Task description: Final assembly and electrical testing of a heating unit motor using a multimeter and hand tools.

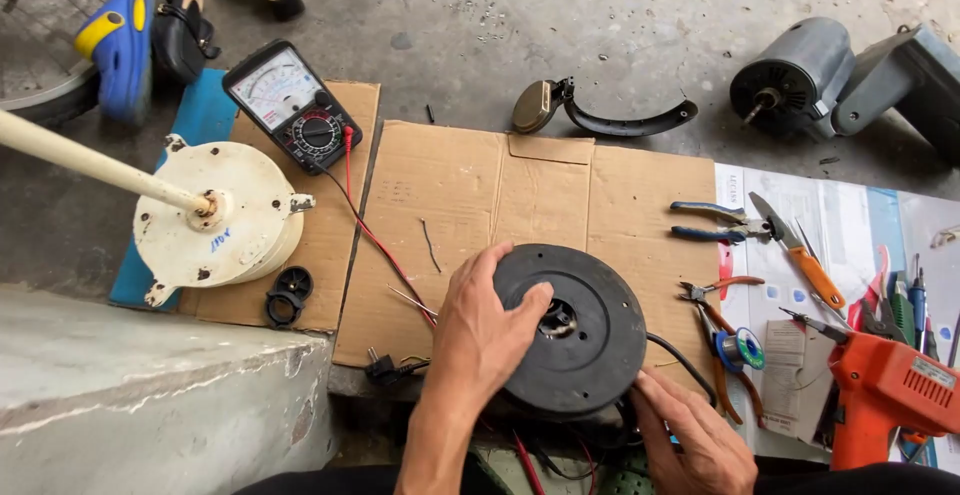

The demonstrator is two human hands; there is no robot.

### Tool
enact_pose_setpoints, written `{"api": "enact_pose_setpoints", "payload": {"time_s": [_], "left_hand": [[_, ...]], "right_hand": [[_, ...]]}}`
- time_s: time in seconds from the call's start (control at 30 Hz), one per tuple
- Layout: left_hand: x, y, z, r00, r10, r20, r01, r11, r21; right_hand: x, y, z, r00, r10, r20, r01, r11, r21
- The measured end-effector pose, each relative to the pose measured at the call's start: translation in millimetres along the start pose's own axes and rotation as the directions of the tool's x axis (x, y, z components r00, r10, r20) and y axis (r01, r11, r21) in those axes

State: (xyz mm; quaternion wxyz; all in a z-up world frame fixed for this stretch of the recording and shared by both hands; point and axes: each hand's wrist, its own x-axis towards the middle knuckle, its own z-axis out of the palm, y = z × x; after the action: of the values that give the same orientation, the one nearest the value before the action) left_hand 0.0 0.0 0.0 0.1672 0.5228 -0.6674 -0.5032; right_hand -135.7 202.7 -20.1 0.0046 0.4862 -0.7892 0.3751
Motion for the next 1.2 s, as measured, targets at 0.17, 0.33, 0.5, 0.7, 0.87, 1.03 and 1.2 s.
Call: {"api": "enact_pose_setpoints", "payload": {"time_s": [0.17,0.33,0.5,0.7,0.87,1.03,1.2], "left_hand": [[-31,-3,11,0.987,0.117,-0.106,-0.115,0.993,0.025],[-50,-5,20,0.991,0.108,-0.076,-0.1,0.99,0.104],[-67,-9,34,0.984,-0.021,-0.175,0.057,0.978,0.2],[-75,-9,39,0.949,0.079,-0.306,-0.02,0.981,0.192],[-79,-11,40,0.937,0.129,-0.324,-0.066,0.978,0.199],[-81,-12,42,0.92,0.171,-0.353,-0.101,0.973,0.209],[-82,-13,42,0.895,0.21,-0.394,-0.138,0.969,0.205]], "right_hand": [[-11,18,-6,0.993,0.119,0.028,-0.119,0.993,-0.006],[-11,24,-11,0.982,0.184,0.05,-0.185,0.983,0.011],[-5,25,-12,0.972,0.225,0.071,-0.228,0.973,0.029],[-7,31,-17,0.957,0.244,0.158,-0.257,0.964,0.071],[-6,20,-28,0.896,0.354,0.27,-0.418,0.876,0.241],[-6,16,-31,0.889,0.33,0.318,-0.431,0.839,0.332],[-7,10,-30,0.873,0.401,0.279,-0.458,0.87,0.181]]}}
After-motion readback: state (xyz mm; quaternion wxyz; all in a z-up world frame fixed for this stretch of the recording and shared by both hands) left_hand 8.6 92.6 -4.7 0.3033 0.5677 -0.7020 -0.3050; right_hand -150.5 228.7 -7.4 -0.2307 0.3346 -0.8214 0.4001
